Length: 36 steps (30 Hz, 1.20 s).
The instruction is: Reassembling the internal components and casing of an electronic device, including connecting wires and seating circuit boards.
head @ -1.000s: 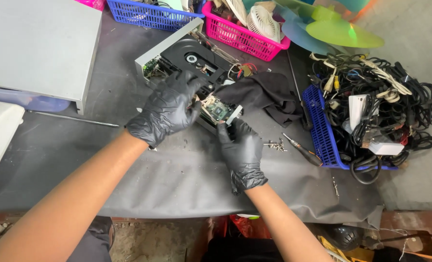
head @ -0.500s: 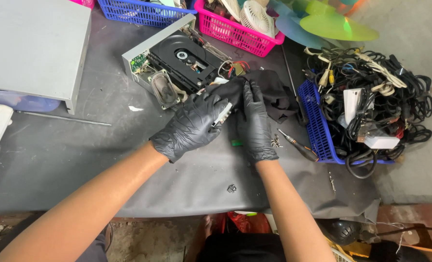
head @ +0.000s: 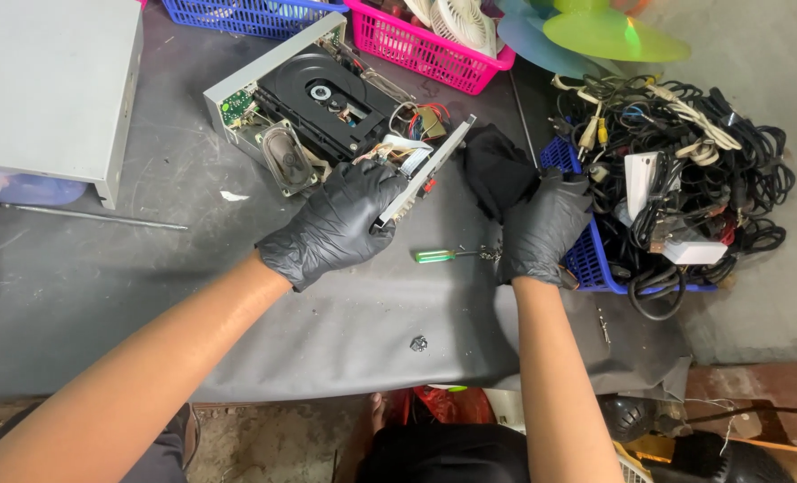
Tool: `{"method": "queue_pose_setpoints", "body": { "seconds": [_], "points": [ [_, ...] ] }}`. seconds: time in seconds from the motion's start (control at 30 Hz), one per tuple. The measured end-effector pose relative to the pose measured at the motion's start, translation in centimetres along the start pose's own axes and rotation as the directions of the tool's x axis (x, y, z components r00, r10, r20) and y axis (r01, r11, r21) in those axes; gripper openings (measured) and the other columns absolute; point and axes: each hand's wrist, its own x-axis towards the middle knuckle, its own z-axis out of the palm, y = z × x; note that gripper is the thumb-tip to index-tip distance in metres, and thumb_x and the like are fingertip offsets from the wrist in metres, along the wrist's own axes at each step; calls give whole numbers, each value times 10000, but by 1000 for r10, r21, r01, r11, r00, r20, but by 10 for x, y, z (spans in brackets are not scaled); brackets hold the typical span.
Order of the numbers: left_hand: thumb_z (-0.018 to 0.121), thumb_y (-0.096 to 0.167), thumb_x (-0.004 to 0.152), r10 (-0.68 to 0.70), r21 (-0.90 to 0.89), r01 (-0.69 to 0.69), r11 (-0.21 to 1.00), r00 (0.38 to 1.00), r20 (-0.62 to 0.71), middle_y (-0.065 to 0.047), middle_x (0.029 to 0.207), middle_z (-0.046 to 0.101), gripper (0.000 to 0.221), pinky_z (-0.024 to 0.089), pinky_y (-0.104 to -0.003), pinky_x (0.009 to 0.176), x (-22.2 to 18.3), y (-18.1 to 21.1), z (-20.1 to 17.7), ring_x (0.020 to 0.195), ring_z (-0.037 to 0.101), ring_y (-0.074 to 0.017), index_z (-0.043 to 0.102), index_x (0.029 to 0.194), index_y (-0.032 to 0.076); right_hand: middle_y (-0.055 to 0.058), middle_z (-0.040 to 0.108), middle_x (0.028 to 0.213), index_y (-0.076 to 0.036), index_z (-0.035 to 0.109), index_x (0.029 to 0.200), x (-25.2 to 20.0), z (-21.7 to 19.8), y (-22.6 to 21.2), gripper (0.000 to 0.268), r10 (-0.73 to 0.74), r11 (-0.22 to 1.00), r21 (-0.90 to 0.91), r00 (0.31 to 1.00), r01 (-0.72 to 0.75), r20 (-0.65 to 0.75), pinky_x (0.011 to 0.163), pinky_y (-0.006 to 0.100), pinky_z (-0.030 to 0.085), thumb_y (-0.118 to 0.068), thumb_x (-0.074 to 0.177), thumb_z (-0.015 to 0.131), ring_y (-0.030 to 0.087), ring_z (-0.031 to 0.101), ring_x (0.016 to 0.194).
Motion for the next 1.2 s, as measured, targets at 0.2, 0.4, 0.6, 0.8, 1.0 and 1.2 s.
{"method": "queue_pose_setpoints", "body": {
  "seconds": [0.2, 0.4, 0.6, 0.8, 1.0, 1.2],
  "points": [
    [703, 299, 724, 47, -86, -45, 995, 999, 24, -41, 1124, 638, 444, 453, -433, 943, -6, -23, -1, 1140, 599, -280, 645, 1145, 172, 189, 353, 1412, -121, 513, 1317, -4, -66, -73, 671, -48, 997, 78, 967, 29, 252, 953, 521, 449, -221, 694, 740, 465, 416, 1229],
    [703, 263, 750, 141, -148, -141, 979, 990, -9, -77, 1043, 676, 412, 471, -459, 887, -11, -21, -53, 1071, 640, -324, 700, 1142, 135, 128, 421, 1482, -298, 491, 1435, -11, -99, -111, 562, -262, 794, 604, 861, -65, 436, 1058, 545, 462, -247, 885, 592, 467, 503, 1295],
    [678, 304, 818, 161, -189, -168, 967, 986, -52, -39, 1045, 678, 325, 501, -408, 882, -18, -49, -42, 1027, 650, -285, 718, 1112, 172, -4, 461, 1468, -353, 565, 1393, -18, -118, -135, 521, -426, 769, 630, 821, 108, 379, 1022, 501, 513, -247, 889, 643, 349, 523, 1289],
    [734, 407, 843, 98, -193, -106, 975, 994, -50, -30, 975, 657, 321, 504, -427, 838, -20, -43, -47, 968, 651, -286, 735, 1077, 187, 33, 534, 1402, -290, 622, 1349, -14, -101, -137, 440, -538, 718, 654, 786, 239, 304, 1005, 495, 511, -205, 917, 611, 367, 511, 1295],
    [705, 321, 825, 93, -92, -92, 991, 996, 12, -19, 970, 657, 276, 491, -430, 899, -19, -35, -26, 1013, 649, -280, 716, 1073, 201, 2, 592, 1310, -290, 646, 1276, -13, -82, -132, 298, -568, 718, 640, 762, 273, 312, 1030, 491, 478, -270, 981, 607, 327, 514, 1271],
    [721, 260, 809, 57, -160, -43, 986, 995, 83, -67, 944, 682, 285, 500, -464, 903, -22, -38, -36, 994, 659, -321, 726, 1073, 151, 7, 612, 1301, -251, 672, 1222, -16, -83, -138, 265, -565, 743, 605, 752, 286, 338, 1116, 515, 354, -329, 970, 643, 320, 529, 1267]
  ]
}}
